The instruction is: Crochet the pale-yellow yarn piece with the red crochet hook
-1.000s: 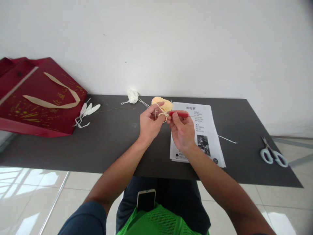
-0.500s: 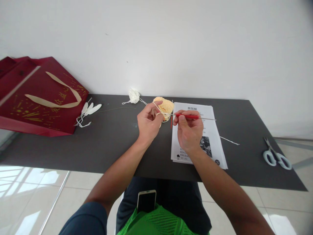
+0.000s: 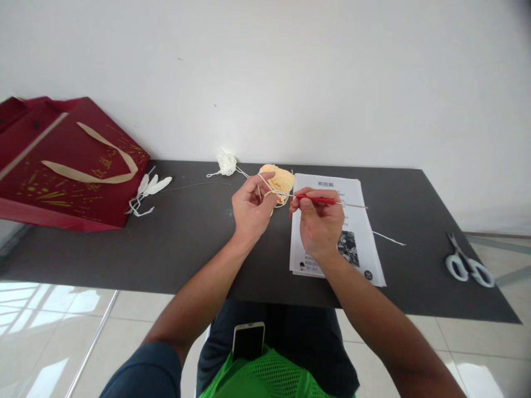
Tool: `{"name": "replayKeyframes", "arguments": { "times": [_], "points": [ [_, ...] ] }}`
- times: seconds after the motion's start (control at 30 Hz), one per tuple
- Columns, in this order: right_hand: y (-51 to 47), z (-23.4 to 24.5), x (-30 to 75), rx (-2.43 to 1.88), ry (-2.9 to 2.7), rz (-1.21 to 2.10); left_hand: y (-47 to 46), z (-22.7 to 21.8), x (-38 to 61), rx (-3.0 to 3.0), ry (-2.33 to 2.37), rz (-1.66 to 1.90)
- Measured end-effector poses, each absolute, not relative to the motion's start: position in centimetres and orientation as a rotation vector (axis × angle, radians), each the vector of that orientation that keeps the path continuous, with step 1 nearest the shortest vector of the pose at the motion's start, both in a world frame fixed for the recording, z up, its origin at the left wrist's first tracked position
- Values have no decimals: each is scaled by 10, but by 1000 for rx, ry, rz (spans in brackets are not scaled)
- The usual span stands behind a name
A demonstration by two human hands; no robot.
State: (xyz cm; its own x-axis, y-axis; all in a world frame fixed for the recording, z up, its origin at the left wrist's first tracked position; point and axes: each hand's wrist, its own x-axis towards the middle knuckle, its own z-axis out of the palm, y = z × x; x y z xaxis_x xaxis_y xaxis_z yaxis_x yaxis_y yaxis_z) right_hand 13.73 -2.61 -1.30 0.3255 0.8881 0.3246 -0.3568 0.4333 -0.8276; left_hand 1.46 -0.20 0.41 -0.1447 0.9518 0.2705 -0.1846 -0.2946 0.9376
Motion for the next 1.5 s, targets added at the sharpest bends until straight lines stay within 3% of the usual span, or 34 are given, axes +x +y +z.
{"name": "replayKeyframes", "arguments": {
  "times": [0.3, 1.03, 1.5],
  "points": [
    [-33, -11, 134, -721, -950, 763, -7, 6, 15, 1286, 1132, 1631],
    [-25, -3, 137, -641, -590, 1267, -5, -1, 18, 1328, 1013, 1668],
    [-23, -3, 143, -602, -677, 1231, -6, 5, 20, 1254, 1035, 1691]
  ]
}}
